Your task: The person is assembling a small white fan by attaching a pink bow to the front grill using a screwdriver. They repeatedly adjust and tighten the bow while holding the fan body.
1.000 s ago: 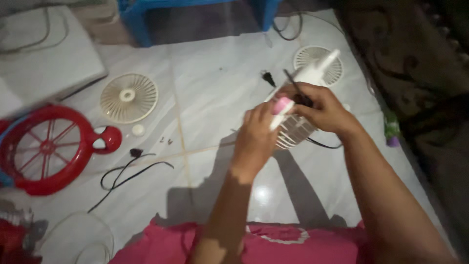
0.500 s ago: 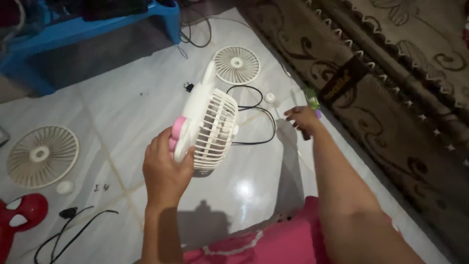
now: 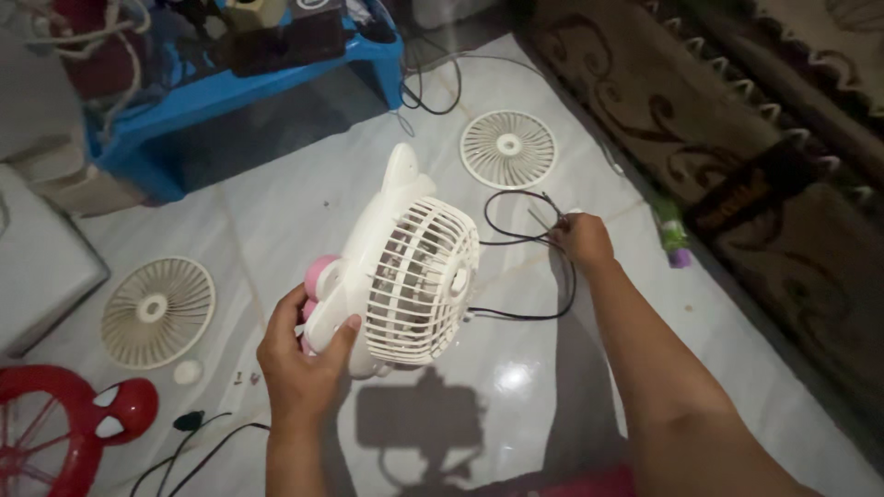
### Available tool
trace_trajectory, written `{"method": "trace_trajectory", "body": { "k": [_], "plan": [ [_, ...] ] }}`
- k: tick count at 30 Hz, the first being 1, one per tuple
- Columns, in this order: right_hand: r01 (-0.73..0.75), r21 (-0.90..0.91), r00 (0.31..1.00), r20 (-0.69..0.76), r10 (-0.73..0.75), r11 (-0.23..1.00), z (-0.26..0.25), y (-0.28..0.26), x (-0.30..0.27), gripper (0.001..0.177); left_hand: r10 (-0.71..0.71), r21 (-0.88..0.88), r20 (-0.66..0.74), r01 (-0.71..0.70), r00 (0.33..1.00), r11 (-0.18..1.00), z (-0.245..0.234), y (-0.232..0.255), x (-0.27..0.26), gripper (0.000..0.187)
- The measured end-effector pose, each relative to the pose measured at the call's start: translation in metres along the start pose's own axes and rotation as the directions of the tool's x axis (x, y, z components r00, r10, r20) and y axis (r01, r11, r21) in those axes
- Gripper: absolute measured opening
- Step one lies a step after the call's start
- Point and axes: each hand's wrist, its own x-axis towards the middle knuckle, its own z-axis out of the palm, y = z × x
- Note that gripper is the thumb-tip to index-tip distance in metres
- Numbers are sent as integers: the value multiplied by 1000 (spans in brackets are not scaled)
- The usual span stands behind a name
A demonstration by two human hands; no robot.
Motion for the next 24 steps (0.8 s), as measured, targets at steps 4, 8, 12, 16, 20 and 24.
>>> {"method": "trace_trajectory", "body": {
  "k": [4,8,12,16,20,24],
  "plan": [
    [-32,-120,999,-36,28,992,7,-6,11,20,-28,-3,-18,28,999,1000,0,-3,2,54],
    [26,-223,997,-68,-42,974,23,3,23,15,-20,-4,-10,20,1000,1000,-1,-5,3,54],
    [125,-267,981,-108,-159,956,29,16,25,18,-22,-2,2,22,1000,1000,-1,-11,2,57],
    [180,-101,960,-196,-197,978,11,-14,21,25,-35,-123,-6,34,999,992,1,-16,4,60],
    [359,196,909,-296,-294,912,-32,-107,-2,21,30,-192,-51,-39,998,981,-2,-25,0,63],
    [153,697,976,5,-219,701,-50,-220,-70,23,-116,-163,-60,105,991,981,-14,-40,4,64]
  ]
}}
